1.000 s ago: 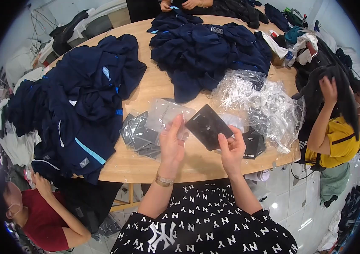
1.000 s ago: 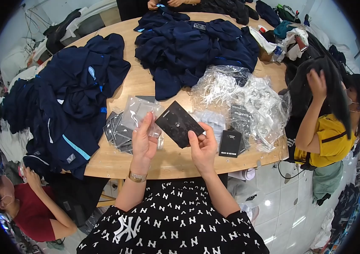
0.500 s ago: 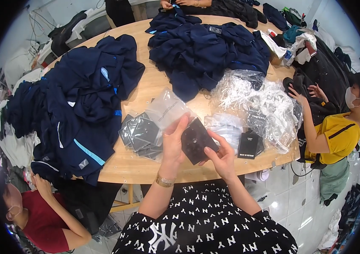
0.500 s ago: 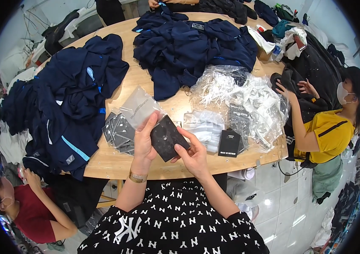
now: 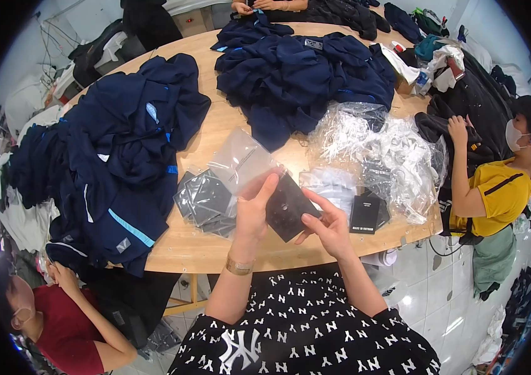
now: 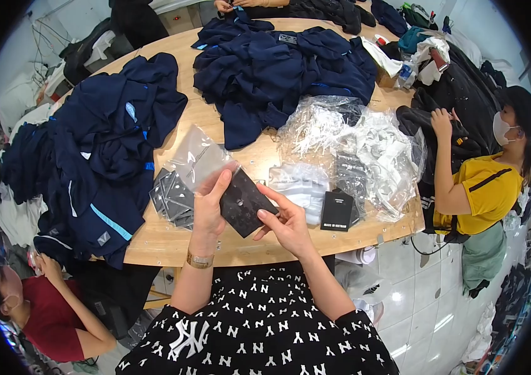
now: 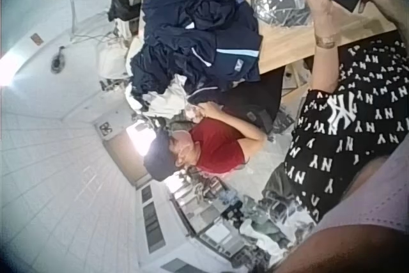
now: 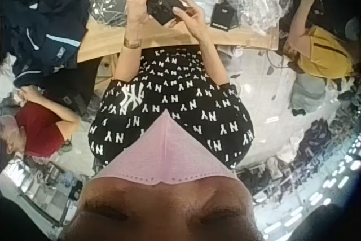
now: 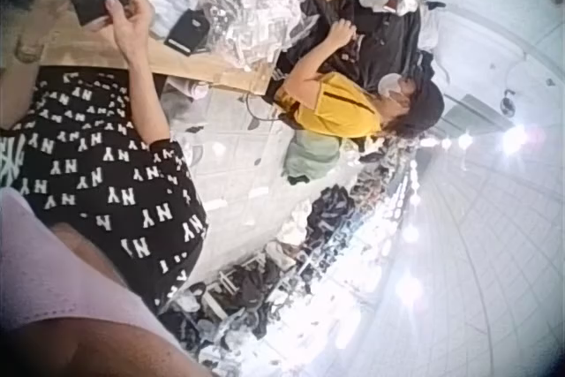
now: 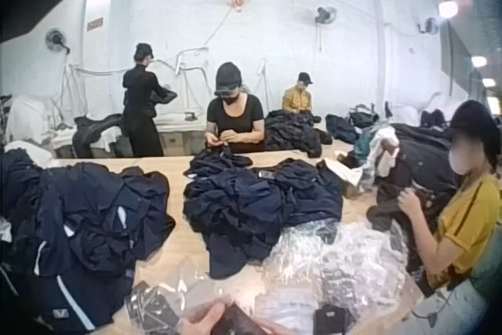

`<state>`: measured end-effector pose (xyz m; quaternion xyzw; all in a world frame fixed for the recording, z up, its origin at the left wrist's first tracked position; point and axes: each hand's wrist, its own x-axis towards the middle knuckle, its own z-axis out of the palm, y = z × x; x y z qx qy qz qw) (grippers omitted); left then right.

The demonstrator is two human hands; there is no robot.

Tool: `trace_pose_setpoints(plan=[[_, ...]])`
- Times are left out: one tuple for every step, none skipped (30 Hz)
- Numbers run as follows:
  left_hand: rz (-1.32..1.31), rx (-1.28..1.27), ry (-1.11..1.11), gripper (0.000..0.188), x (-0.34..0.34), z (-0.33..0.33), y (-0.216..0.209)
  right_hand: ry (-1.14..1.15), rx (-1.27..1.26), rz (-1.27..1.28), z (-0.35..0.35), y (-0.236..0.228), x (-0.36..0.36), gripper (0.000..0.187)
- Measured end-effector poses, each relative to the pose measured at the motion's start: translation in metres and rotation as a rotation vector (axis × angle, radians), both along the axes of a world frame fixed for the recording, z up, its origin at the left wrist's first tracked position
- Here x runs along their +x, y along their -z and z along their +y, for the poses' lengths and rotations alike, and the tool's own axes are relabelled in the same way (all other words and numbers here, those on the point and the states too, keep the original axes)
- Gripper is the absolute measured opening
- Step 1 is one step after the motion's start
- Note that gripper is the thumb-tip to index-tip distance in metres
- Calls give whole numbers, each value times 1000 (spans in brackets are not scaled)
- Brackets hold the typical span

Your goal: Packaging small black labels into individual clear plastic bags.

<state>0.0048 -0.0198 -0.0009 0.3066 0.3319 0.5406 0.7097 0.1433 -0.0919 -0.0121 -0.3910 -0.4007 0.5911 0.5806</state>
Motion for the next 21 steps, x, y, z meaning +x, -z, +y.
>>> trace_pose_setpoints(plan=[[0,1,2,21,1,0,1,2,1,0,0,0,0,45],[44,65,-40,19,1,1,3,1,-8,13,0,-1,-1,45],[87,128,-83,18,2,1,4,-1,-17,25,0,-1,-1,44],[87,129,-82,18,1,3,6,0,-16,25,0,0,-1,44],[91,75,-83,17,1,4,8,1,7,-3,-1,0,-1,45],[95,21,-83,16,0,5,9,1,31,-31,-1,1,-1,45],[97,22,-83,16,-1,5,9,1,32,-29,0,2,-2,45],[84,-22,-73,16,-2,6,8,-1,38,-44,0,2,-2,45],[70,-66,-62,16,-3,6,8,-3,45,-60,0,3,-2,45],[70,-66,-61,16,-4,7,8,-1,45,-60,1,3,-1,45],[65,-103,-37,17,-5,8,7,-12,35,-71,1,4,0,45],[59,-141,-13,18,-5,8,7,-23,25,-83,2,4,0,46],[59,-140,-13,18,-4,7,7,-24,26,-82,3,4,1,46],[42,-81,-36,19,-2,5,6,-35,18,-65,4,5,1,46],[24,-22,-58,20,-1,4,6,-45,11,-48,5,5,2,46],[24,-21,-56,20,-2,4,4,-44,11,-49,5,4,2,46],[30,-17,-12,21,-3,4,2,-36,20,-53,6,3,3,45],[37,-12,33,22,-4,4,0,-29,29,-56,6,2,4,44],[37,-12,33,22,-3,4,-1,-29,29,-56,6,2,3,44],[51,-15,57,22,-3,5,-2,17,47,-85,6,2,2,43],[66,-18,80,22,-3,5,-2,62,66,-114,6,2,1,42]])
